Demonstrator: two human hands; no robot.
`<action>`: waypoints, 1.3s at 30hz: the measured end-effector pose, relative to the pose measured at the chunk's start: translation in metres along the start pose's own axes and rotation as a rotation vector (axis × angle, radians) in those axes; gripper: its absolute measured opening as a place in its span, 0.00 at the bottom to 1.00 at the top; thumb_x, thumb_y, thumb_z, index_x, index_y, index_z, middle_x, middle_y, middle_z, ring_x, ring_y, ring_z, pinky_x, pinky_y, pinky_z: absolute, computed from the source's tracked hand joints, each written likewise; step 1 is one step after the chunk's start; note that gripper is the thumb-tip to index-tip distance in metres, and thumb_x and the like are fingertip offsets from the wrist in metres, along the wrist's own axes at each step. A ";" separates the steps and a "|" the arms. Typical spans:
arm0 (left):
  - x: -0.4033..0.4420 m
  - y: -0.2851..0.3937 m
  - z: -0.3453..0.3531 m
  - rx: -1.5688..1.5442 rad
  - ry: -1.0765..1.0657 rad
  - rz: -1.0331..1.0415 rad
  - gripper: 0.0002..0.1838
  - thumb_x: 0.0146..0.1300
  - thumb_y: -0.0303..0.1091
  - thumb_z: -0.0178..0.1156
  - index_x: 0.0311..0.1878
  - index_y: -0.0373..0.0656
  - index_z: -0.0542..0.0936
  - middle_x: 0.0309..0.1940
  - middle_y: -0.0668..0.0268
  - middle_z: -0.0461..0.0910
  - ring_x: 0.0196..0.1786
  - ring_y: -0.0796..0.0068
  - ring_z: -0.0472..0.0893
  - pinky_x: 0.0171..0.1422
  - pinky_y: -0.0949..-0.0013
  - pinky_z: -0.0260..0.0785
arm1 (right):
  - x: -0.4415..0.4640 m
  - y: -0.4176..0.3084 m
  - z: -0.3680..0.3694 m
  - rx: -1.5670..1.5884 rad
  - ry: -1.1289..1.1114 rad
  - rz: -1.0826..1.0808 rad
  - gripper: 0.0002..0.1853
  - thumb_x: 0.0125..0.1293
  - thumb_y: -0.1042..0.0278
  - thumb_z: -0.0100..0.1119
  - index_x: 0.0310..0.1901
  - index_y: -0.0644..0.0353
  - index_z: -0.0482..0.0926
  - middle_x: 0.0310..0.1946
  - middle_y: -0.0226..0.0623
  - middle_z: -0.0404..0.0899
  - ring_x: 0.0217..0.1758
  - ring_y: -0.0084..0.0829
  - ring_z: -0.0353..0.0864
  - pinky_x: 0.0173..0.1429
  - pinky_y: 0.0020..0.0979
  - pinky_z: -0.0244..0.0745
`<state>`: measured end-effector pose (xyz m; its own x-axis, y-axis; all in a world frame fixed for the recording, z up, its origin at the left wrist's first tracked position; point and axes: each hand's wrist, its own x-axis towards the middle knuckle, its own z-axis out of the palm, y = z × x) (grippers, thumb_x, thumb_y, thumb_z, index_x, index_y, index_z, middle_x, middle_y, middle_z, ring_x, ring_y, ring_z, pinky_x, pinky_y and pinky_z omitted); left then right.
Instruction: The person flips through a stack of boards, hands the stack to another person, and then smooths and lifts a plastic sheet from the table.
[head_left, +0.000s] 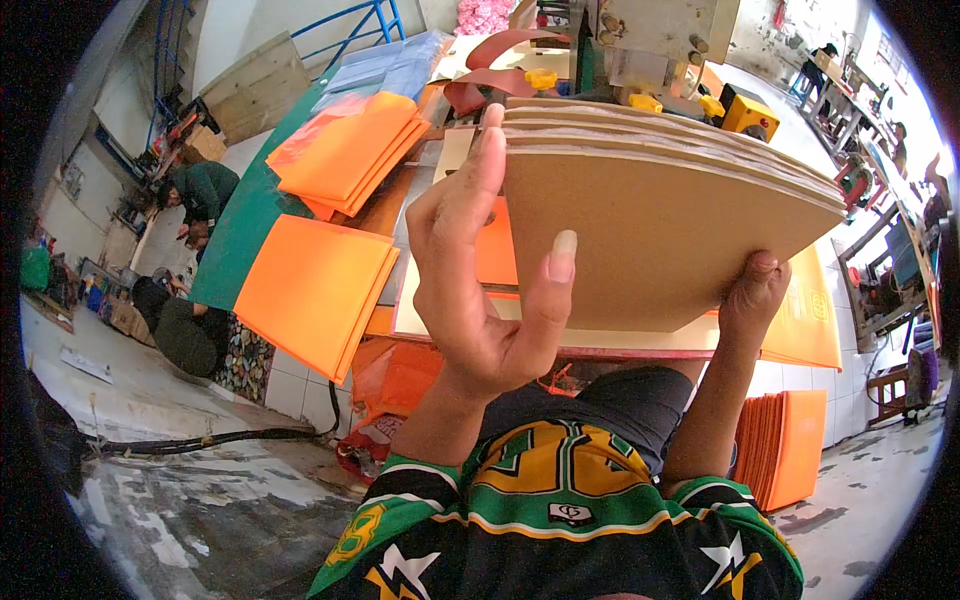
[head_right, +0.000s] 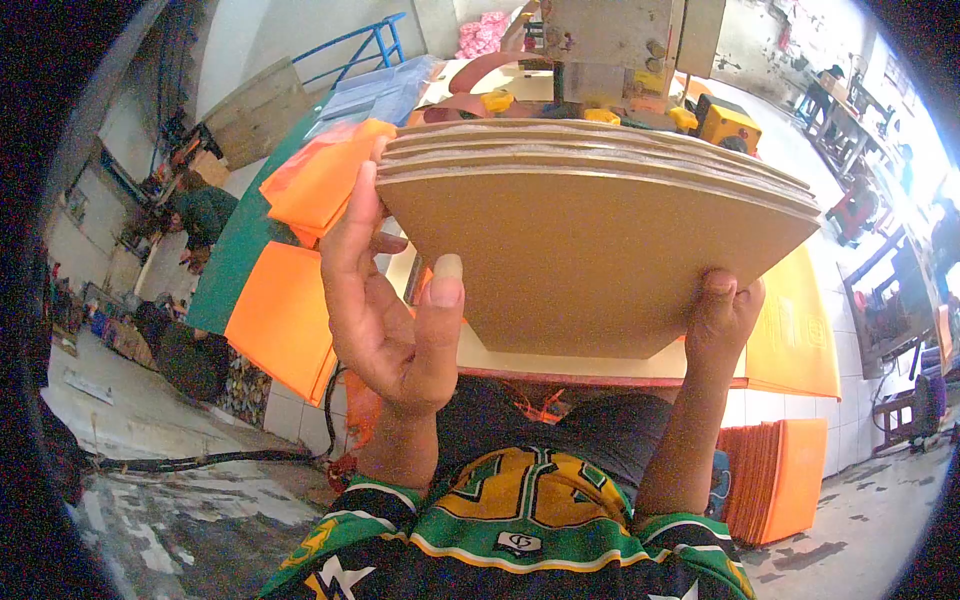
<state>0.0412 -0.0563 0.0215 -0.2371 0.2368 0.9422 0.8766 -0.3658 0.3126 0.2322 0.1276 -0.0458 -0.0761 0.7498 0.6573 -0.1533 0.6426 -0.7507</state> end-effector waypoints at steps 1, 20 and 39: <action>0.000 0.000 0.000 -0.001 0.000 0.001 0.33 0.54 0.31 0.57 0.63 0.28 0.61 0.61 0.52 0.65 0.57 0.69 0.67 0.53 0.69 0.59 | 0.000 0.003 -0.003 0.058 -0.053 0.024 0.39 0.56 0.32 0.54 0.46 0.70 0.71 0.40 0.36 0.76 0.45 0.27 0.73 0.50 0.29 0.68; -0.002 0.000 0.007 -0.077 0.062 -0.017 0.34 0.49 0.27 0.58 0.62 0.26 0.62 0.62 0.48 0.65 0.51 0.62 0.68 0.59 0.65 0.58 | 0.001 0.003 -0.004 0.006 -0.075 0.010 0.41 0.56 0.30 0.51 0.46 0.71 0.72 0.41 0.37 0.76 0.45 0.28 0.74 0.51 0.30 0.69; -0.005 -0.005 0.009 -0.083 0.046 0.002 0.37 0.49 0.29 0.58 0.64 0.27 0.59 0.64 0.48 0.62 0.52 0.63 0.68 0.61 0.66 0.54 | 0.003 -0.001 0.006 -0.037 0.026 -0.019 0.41 0.55 0.26 0.49 0.41 0.69 0.73 0.33 0.35 0.74 0.38 0.27 0.71 0.43 0.31 0.66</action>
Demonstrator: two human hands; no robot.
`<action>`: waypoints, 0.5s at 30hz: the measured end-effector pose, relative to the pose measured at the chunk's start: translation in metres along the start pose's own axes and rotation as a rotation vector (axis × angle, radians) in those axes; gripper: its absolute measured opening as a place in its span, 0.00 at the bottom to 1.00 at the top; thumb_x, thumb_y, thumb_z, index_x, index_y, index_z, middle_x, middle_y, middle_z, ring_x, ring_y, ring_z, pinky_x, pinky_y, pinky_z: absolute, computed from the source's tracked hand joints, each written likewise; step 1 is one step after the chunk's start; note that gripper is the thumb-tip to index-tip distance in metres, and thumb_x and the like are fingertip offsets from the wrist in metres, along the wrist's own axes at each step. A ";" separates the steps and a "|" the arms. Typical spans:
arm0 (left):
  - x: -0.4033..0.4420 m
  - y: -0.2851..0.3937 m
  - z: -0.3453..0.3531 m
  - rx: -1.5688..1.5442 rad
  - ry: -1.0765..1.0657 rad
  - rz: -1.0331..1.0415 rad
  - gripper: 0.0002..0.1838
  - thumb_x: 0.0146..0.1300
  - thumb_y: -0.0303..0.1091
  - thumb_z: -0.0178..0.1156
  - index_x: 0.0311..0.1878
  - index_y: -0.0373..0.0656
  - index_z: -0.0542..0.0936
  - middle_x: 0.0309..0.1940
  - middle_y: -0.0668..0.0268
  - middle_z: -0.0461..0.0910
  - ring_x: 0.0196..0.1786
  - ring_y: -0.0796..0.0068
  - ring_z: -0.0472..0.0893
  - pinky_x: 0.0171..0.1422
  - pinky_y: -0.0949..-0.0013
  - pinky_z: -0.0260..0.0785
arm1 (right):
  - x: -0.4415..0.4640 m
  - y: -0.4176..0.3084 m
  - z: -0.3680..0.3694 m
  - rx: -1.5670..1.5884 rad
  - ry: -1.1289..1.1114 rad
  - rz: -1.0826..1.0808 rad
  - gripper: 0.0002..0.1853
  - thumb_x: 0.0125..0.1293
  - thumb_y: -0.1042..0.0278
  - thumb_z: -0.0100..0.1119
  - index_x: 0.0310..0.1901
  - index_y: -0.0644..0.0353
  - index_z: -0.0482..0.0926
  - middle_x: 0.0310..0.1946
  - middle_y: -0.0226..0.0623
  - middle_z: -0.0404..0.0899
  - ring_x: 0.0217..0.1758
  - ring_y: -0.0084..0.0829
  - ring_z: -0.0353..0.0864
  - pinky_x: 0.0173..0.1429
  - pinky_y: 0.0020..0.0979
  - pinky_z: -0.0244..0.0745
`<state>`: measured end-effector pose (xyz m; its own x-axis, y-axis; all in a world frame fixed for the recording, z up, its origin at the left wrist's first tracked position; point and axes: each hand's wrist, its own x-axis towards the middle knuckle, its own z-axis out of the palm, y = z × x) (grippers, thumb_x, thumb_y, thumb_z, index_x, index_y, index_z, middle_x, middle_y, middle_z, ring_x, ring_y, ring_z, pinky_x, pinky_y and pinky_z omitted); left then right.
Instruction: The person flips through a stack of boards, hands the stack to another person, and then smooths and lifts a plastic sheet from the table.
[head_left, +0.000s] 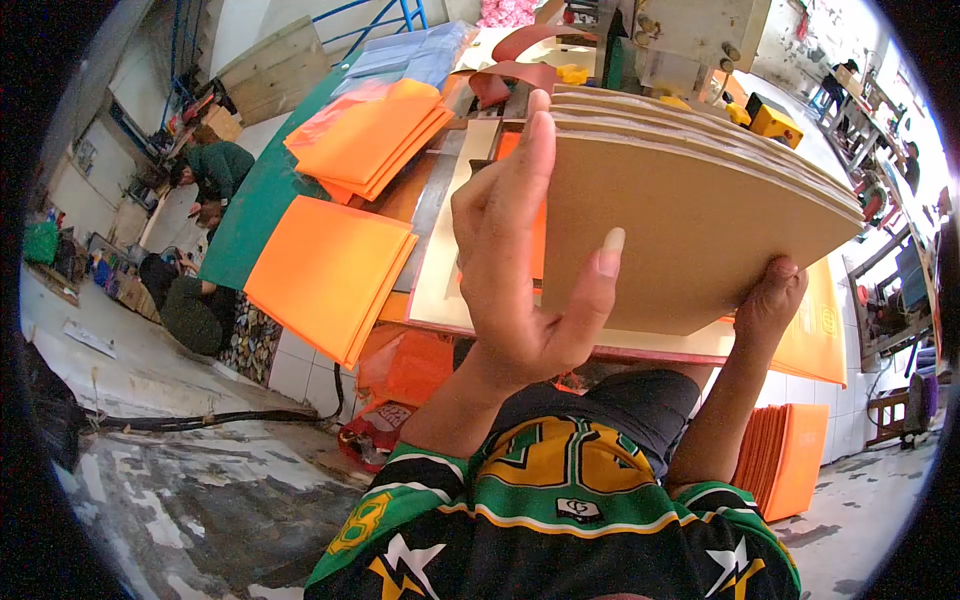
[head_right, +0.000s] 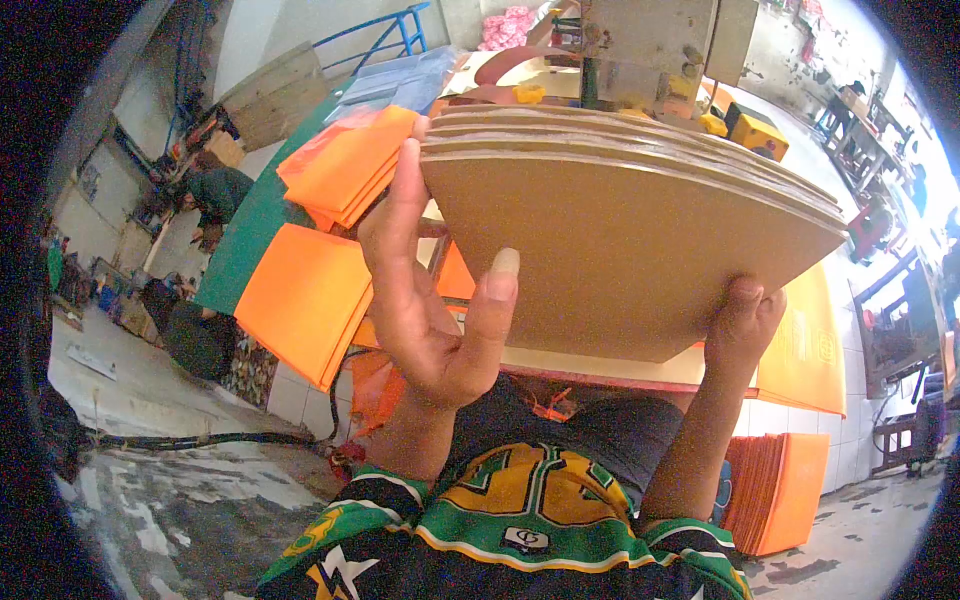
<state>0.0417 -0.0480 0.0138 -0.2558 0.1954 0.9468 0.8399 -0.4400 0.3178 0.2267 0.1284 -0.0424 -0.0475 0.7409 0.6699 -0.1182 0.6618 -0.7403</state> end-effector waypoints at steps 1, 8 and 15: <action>0.000 0.000 0.000 -0.002 0.004 0.004 0.37 0.49 0.29 0.58 0.64 0.27 0.59 0.64 0.48 0.62 0.52 0.63 0.68 0.61 0.66 0.54 | 0.000 0.000 0.000 0.002 -0.003 -0.010 0.41 0.55 0.27 0.49 0.41 0.69 0.73 0.33 0.35 0.74 0.38 0.27 0.71 0.42 0.31 0.66; -0.010 -0.003 0.001 -0.033 -0.030 -0.036 0.39 0.50 0.28 0.58 0.66 0.27 0.55 0.66 0.46 0.59 0.59 0.59 0.66 0.63 0.64 0.53 | -0.001 0.006 0.000 0.065 0.062 0.013 0.38 0.56 0.27 0.49 0.37 0.65 0.74 0.29 0.33 0.73 0.33 0.24 0.70 0.37 0.29 0.65; -0.032 -0.012 0.001 -0.292 0.014 -0.279 0.42 0.56 0.26 0.58 0.69 0.33 0.45 0.66 0.47 0.57 0.68 0.59 0.60 0.68 0.63 0.52 | -0.003 -0.005 -0.006 0.040 -0.030 0.098 0.29 0.57 0.38 0.58 0.31 0.64 0.75 0.24 0.29 0.73 0.28 0.22 0.70 0.31 0.27 0.66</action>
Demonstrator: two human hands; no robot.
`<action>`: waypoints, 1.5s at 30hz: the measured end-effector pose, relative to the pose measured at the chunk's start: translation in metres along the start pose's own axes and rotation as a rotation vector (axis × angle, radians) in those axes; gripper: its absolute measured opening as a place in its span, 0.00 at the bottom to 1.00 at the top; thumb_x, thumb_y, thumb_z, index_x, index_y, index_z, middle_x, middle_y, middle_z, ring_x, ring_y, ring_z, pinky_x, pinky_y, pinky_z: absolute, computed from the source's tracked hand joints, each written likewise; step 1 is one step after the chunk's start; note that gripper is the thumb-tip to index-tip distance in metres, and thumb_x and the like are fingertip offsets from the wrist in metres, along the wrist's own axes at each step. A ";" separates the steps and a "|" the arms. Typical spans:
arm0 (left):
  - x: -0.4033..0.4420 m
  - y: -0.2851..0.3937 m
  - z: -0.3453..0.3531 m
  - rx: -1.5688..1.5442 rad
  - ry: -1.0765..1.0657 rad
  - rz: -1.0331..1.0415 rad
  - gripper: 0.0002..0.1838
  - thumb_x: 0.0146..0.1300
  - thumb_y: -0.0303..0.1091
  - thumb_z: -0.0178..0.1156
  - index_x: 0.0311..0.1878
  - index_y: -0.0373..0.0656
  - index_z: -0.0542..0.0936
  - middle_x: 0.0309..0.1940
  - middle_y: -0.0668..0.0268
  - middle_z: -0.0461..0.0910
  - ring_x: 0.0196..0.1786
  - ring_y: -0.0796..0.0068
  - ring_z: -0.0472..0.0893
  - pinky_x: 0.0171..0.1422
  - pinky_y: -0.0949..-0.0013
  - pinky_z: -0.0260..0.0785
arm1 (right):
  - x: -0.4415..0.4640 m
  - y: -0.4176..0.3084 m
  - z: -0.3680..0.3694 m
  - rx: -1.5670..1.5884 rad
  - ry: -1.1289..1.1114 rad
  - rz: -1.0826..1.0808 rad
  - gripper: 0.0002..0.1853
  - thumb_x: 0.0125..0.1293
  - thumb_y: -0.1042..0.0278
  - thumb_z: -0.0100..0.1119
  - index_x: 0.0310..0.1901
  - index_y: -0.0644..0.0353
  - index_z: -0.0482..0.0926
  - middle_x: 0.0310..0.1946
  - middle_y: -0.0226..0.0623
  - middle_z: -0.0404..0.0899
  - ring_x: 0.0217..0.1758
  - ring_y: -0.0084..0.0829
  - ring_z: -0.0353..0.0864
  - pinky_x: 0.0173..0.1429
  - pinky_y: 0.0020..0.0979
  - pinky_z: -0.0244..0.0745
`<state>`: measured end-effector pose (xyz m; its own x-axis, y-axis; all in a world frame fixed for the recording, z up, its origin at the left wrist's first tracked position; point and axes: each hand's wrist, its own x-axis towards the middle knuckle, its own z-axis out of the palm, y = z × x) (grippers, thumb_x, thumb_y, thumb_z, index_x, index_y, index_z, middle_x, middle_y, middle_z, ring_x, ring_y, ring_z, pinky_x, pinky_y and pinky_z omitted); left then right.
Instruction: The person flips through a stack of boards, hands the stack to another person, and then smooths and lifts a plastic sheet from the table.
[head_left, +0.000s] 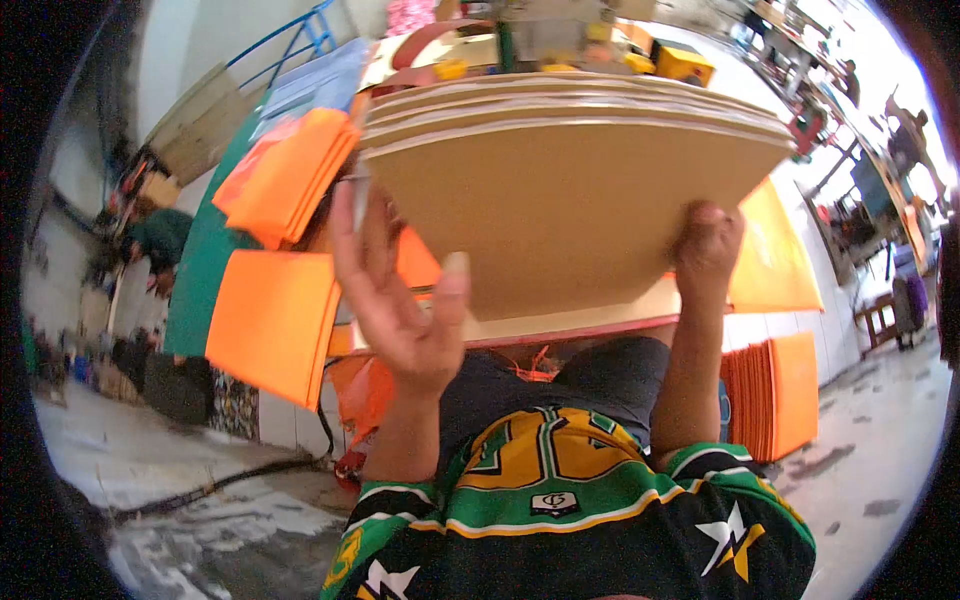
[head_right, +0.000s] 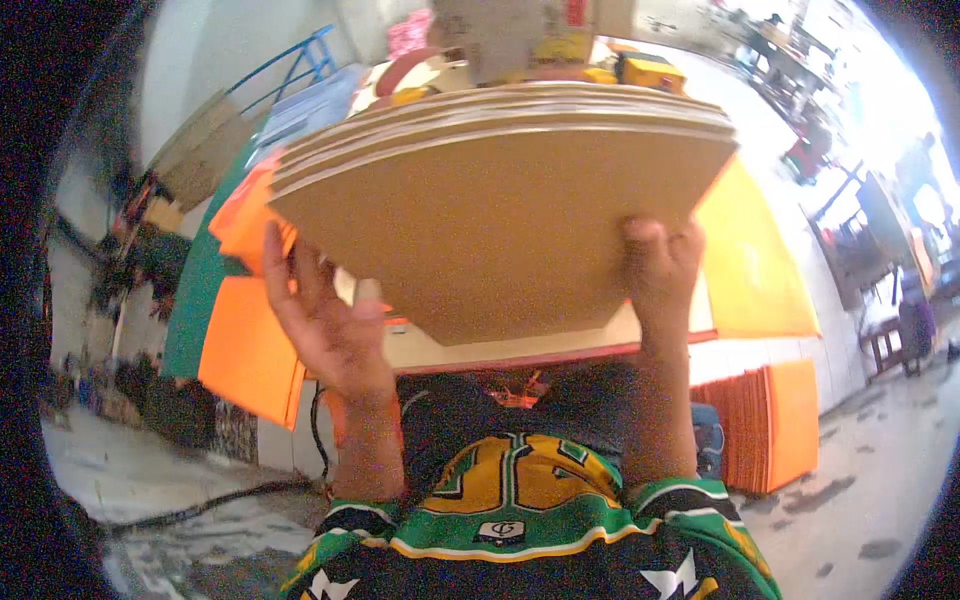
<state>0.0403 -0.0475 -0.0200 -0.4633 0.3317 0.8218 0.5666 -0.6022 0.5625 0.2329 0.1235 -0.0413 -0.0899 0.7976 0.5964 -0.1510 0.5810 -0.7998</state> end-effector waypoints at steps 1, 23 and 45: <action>0.001 0.000 0.002 -0.027 0.007 -0.020 0.41 0.56 0.26 0.58 0.69 0.33 0.46 0.65 0.48 0.58 0.67 0.60 0.61 0.67 0.63 0.53 | 0.000 -0.004 0.005 0.032 -0.002 -0.028 0.29 0.56 0.39 0.59 0.34 0.65 0.75 0.26 0.30 0.74 0.30 0.23 0.72 0.33 0.27 0.67; 0.008 0.007 0.022 -0.053 0.009 -0.008 0.34 0.61 0.35 0.54 0.65 0.27 0.53 0.62 0.50 0.61 0.64 0.64 0.62 0.67 0.64 0.53 | 0.001 -0.015 0.006 0.058 -0.030 -0.047 0.38 0.51 0.29 0.58 0.36 0.68 0.75 0.29 0.30 0.75 0.34 0.23 0.73 0.38 0.28 0.68; 0.032 0.040 -0.003 0.102 -0.024 0.138 0.30 0.56 0.37 0.56 0.59 0.29 0.65 0.63 0.44 0.59 0.66 0.53 0.61 0.69 0.57 0.51 | 0.001 -0.010 0.005 -0.013 -0.024 -0.066 0.42 0.50 0.24 0.52 0.36 0.68 0.73 0.32 0.33 0.74 0.39 0.26 0.71 0.42 0.32 0.67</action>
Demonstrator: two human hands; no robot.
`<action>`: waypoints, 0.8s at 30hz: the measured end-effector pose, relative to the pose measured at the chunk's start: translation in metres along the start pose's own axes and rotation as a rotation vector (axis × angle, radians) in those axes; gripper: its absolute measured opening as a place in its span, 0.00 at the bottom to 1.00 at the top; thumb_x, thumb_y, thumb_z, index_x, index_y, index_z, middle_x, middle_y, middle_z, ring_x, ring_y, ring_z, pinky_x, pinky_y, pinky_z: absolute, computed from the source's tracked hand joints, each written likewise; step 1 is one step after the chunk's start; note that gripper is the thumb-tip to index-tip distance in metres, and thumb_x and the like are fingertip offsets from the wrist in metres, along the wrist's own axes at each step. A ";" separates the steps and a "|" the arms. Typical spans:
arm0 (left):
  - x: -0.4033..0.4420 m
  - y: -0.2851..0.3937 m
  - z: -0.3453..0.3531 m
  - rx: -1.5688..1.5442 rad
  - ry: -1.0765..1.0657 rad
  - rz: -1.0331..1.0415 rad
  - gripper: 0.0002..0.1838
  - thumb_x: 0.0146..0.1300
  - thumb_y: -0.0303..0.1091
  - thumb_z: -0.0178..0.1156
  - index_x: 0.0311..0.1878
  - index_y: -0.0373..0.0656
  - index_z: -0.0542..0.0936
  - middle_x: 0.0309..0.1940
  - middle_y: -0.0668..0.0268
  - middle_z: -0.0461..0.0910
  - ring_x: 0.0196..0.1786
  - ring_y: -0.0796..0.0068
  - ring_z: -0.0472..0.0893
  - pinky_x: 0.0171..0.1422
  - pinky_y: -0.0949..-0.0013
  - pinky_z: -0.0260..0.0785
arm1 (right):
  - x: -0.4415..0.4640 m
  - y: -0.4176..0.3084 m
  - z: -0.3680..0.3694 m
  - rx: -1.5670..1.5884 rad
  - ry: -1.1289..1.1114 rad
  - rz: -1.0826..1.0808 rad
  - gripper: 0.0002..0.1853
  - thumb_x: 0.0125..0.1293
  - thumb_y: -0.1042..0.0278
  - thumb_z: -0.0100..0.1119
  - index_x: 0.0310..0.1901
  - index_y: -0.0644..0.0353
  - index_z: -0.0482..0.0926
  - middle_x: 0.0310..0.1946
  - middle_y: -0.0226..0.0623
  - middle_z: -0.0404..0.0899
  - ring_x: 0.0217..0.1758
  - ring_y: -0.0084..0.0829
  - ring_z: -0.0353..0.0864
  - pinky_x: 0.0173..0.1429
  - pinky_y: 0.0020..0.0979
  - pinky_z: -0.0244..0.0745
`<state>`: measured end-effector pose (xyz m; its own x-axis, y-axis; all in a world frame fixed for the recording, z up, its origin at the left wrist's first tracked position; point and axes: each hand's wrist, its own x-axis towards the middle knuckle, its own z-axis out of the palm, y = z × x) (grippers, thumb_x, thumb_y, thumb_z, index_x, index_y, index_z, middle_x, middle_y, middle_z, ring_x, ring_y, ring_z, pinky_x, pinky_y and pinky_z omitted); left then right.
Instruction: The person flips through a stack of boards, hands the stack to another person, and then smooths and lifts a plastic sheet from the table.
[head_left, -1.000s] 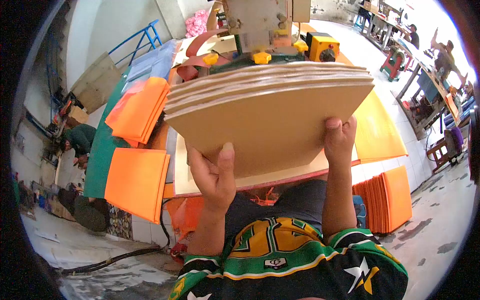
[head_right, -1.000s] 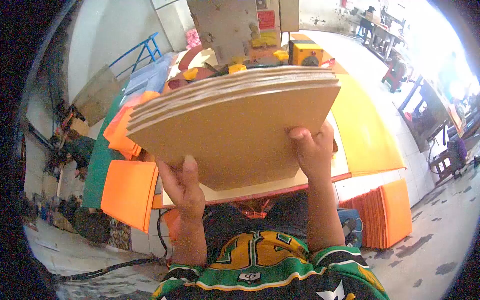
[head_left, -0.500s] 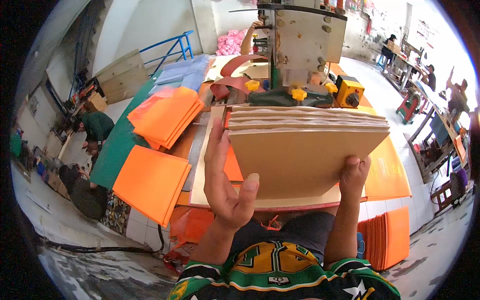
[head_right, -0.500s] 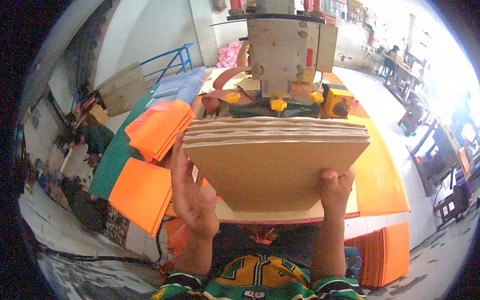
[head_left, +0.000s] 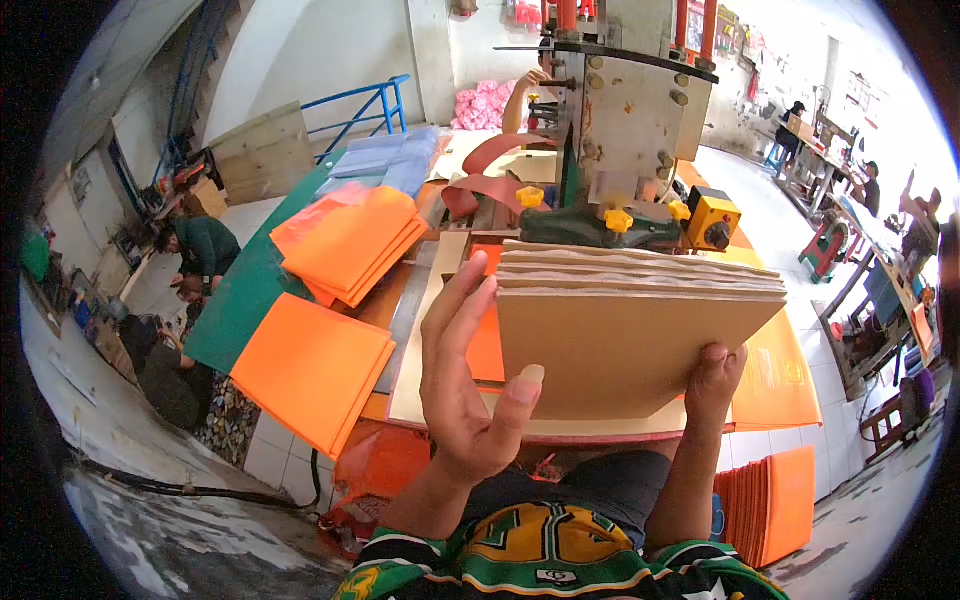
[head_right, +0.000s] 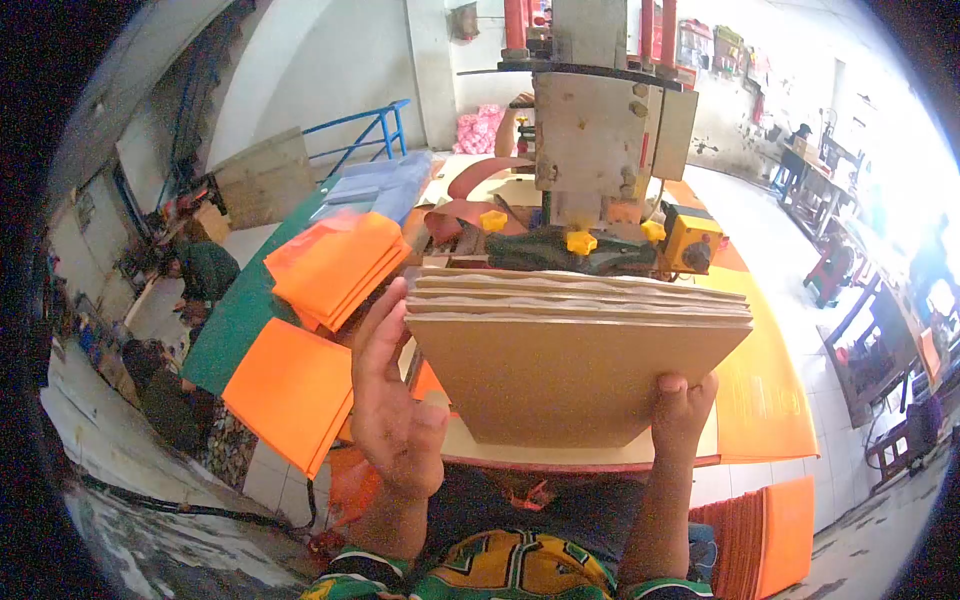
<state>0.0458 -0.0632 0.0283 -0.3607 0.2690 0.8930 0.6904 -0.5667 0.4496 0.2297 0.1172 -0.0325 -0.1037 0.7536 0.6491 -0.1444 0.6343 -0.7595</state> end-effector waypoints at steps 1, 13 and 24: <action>0.000 0.000 0.000 0.000 0.001 0.002 0.30 0.56 0.37 0.56 0.59 0.29 0.65 0.63 0.44 0.59 0.66 0.53 0.61 0.69 0.57 0.51 | 0.000 0.000 -0.001 0.001 0.000 -0.002 0.42 0.50 0.24 0.52 0.36 0.68 0.73 0.32 0.33 0.74 0.39 0.26 0.71 0.42 0.32 0.67; -0.005 -0.005 -0.001 -0.175 -0.033 -0.031 0.31 0.55 0.37 0.58 0.59 0.31 0.63 0.63 0.43 0.59 0.66 0.52 0.60 0.70 0.54 0.46 | -0.002 -0.003 -0.003 -0.011 -0.061 0.009 0.41 0.55 0.26 0.47 0.39 0.69 0.73 0.36 0.35 0.75 0.43 0.26 0.71 0.47 0.31 0.66; -0.009 -0.002 0.000 -0.278 0.020 -0.109 0.25 0.57 0.21 0.56 0.59 0.31 0.63 0.61 0.46 0.62 0.64 0.59 0.65 0.67 0.61 0.56 | -0.005 0.007 -0.007 -0.062 0.011 -0.026 0.40 0.54 0.24 0.48 0.33 0.66 0.73 0.28 0.31 0.72 0.35 0.24 0.69 0.38 0.30 0.65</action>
<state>0.0480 -0.0642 0.0196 -0.4375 0.3259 0.8381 0.4497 -0.7278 0.5178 0.2356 0.1192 -0.0409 -0.0902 0.7381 0.6686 -0.0861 0.6631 -0.7436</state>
